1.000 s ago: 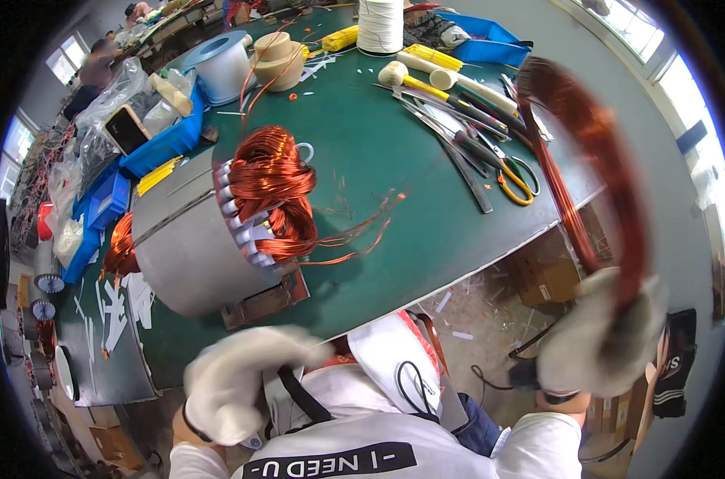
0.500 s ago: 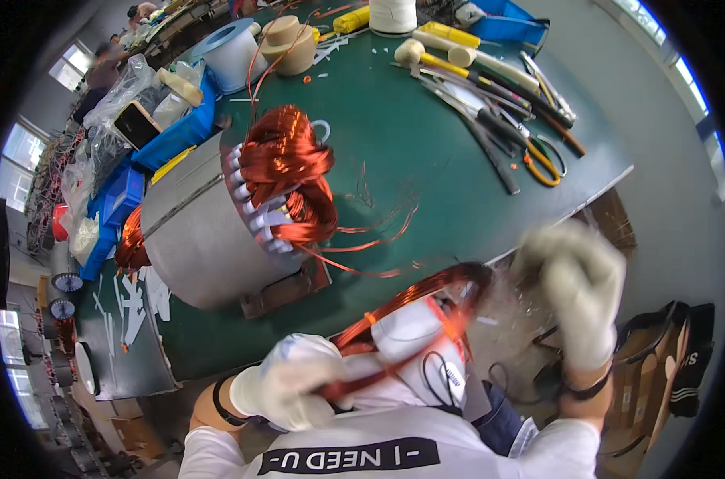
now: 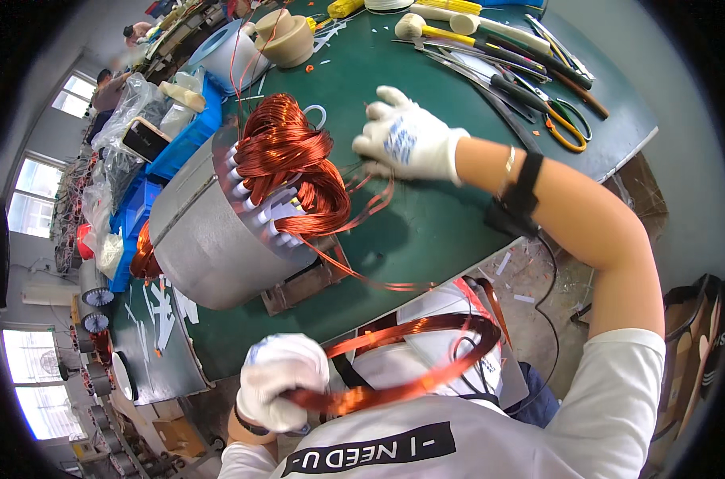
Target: The person hammers a wooden rod into the motor stator with a mallet, removes the rod, and uses a metal tool to adjust the copper wire coils. They then pick up a new coil of copper wire, untie it, and thread the strands into the stator slots by hand.
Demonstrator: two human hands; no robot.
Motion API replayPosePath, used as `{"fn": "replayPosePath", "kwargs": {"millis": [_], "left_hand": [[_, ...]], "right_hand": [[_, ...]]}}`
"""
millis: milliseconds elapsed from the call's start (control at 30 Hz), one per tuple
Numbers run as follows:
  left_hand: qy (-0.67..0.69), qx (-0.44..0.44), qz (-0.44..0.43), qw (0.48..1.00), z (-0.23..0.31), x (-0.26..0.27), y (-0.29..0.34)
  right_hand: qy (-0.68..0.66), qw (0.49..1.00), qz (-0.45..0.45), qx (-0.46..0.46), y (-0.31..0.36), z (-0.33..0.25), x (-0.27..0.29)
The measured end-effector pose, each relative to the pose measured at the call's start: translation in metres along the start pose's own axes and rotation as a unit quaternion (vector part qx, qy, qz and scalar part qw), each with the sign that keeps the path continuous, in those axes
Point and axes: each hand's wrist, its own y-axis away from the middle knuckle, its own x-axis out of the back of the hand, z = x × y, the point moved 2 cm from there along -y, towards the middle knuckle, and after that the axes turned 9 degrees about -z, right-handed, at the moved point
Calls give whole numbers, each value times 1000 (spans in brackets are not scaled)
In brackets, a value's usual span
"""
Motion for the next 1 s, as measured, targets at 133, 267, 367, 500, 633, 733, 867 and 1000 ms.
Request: {"fn": "replayPosePath", "kwargs": {"millis": [133, 267, 367, 500, 633, 733, 867, 1000], "left_hand": [[53, 28, 91, 994, -16, -10, -16], [63, -11, 158, 985, -32, -29, -40], [152, 28, 238, 959, -42, -47, -59], [243, 37, 346, 905, -77, -67, -71], [317, 40, 362, 876, -89, -68, -73], [289, 50, 374, 880, -93, -66, -69], [255, 64, 355, 897, -89, -71, -71], [238, 40, 356, 903, -87, -72, -78]], "right_hand": [[52, 995, -75, 29, -34, 44, 2], [177, 984, -5, 7, -51, 80, 74], [227, 974, 7, -4, -63, 74, 112], [182, 975, 104, 79, -48, 97, 126], [-339, 932, -21, -131, -15, 140, 143], [-424, 860, 131, -252, -13, 52, 218], [-330, 816, 455, 137, -18, 23, 235], [-156, 926, 290, 183, -67, 20, 146]]}}
